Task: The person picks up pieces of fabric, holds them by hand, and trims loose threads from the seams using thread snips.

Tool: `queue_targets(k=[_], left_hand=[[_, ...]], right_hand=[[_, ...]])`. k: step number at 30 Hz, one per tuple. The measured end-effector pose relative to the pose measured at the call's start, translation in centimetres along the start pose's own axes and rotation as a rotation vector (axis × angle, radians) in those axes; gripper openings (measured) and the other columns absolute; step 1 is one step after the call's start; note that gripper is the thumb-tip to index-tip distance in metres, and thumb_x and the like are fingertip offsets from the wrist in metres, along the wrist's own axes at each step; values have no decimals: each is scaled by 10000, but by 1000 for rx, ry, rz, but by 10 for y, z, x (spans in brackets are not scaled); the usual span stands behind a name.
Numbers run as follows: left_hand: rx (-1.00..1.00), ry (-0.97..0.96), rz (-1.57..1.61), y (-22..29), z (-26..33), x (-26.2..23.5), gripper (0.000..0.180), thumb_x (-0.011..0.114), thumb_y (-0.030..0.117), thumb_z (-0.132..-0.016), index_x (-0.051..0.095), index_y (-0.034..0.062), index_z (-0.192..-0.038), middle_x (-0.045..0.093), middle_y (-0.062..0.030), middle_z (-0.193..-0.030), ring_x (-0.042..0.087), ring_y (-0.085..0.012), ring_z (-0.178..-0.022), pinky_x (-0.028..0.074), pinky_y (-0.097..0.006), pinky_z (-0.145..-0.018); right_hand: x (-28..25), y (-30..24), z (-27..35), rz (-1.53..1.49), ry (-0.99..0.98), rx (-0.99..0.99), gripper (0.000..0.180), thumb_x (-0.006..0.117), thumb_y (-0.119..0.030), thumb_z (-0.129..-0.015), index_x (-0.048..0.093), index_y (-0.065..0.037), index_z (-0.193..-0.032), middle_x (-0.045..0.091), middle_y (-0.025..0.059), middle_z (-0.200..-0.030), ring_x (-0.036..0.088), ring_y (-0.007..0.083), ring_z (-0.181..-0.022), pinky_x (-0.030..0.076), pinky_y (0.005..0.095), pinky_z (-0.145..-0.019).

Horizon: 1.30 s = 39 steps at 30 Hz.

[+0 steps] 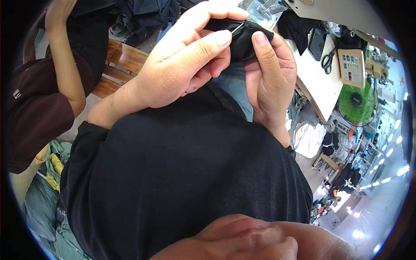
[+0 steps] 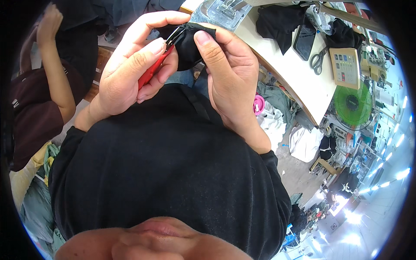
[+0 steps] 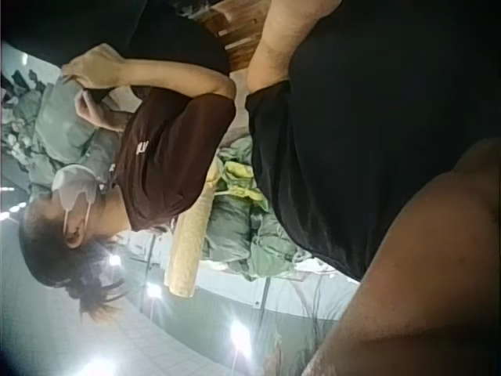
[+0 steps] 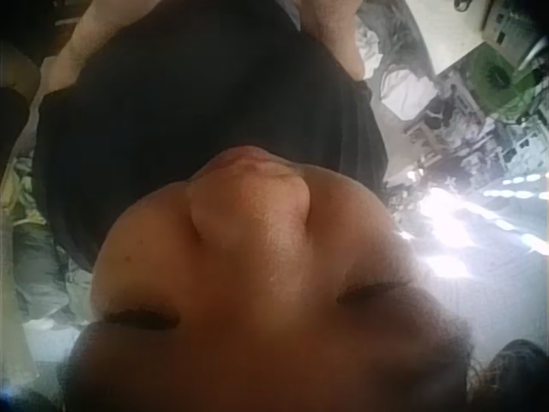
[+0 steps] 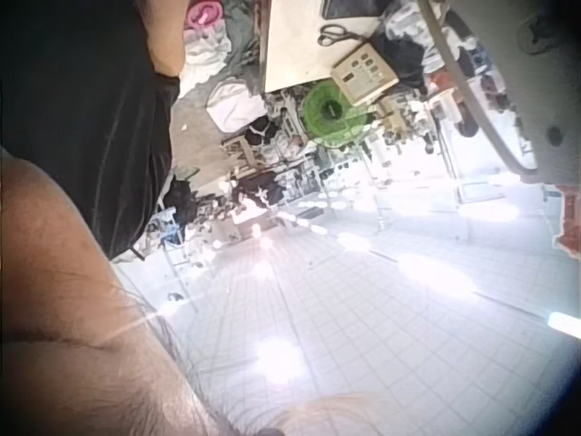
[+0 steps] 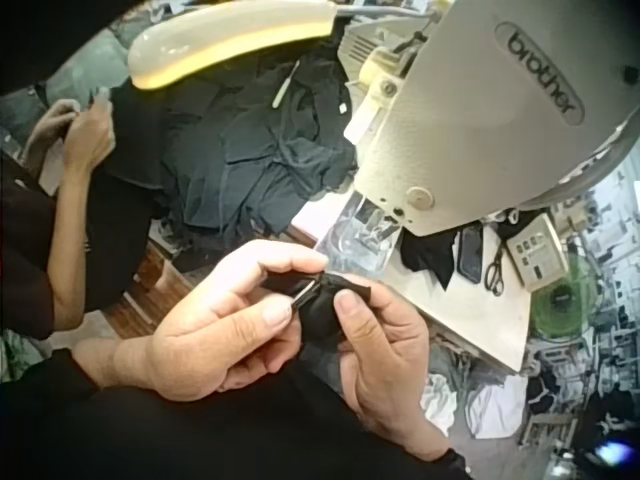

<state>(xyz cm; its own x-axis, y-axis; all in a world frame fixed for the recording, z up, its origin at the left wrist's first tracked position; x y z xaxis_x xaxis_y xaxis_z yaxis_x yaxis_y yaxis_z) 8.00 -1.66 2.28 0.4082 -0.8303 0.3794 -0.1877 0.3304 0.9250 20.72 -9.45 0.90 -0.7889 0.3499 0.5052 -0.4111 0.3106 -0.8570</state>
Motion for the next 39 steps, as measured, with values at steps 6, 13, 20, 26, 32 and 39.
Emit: queue_targets(k=[6,13,20,26,32,39], left_hand=[[-18,25,80,-1,0,1,409,350,240,-1045,361,69,-1417,506,-34,-687,336,-19,-389,311,-142,-383],[1,32,103,-1,-1,1,405,354,242,-1046,368,69,-1412,508,-42,-694,322,-19,-381,304,-148,-370],[56,78,194,-6,-2,2,364,356,230,-1048,397,74,-1374,506,-49,-689,295,-20,-380,301,-149,-373],[152,42,175,-15,0,-2,349,368,201,-1045,411,65,-1363,499,-43,-672,286,-24,-384,288,-156,-369],[87,95,210,-2,-1,-2,355,381,177,-1027,453,13,-1334,461,-3,-607,301,-9,-398,286,-149,-376],[90,249,-132,-15,-3,-28,151,596,103,-957,608,0,-1068,444,55,-550,324,-4,-397,253,-172,-388]], right_hand=[[-1,1,0,46,-13,-26,240,593,0,-953,633,58,-1182,682,105,-1083,643,122,-986,493,230,-914],[-2,0,2,129,19,-63,239,618,-9,-945,651,40,-1176,685,85,-1073,638,99,-960,498,207,-868],[2,-4,5,298,29,-108,257,651,-21,-930,658,31,-1182,681,57,-1042,606,57,-905,474,171,-774],[0,0,7,288,-12,-135,231,652,-10,-925,670,25,-1152,665,46,-1100,577,34,-865,431,144,-679],[2,1,9,155,33,-94,222,622,9,-935,645,32,-1154,657,55,-1090,572,49,-868,449,170,-739],[8,-6,11,353,-42,-179,165,592,-2,-955,632,22,-1114,646,36,-995,564,50,-845,453,181,-763]])
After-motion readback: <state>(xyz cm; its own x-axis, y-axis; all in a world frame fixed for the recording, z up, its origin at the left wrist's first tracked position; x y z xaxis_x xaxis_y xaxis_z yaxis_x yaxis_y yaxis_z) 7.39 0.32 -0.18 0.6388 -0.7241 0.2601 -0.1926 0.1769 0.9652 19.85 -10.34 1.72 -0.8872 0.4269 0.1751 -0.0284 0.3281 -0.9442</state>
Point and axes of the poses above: each hand's wrist, its own z-axis away from the middle knuckle, its own x-axis out of the palm, y = z × x, the point moved 5 cm from there along -z, towards the middle knuckle
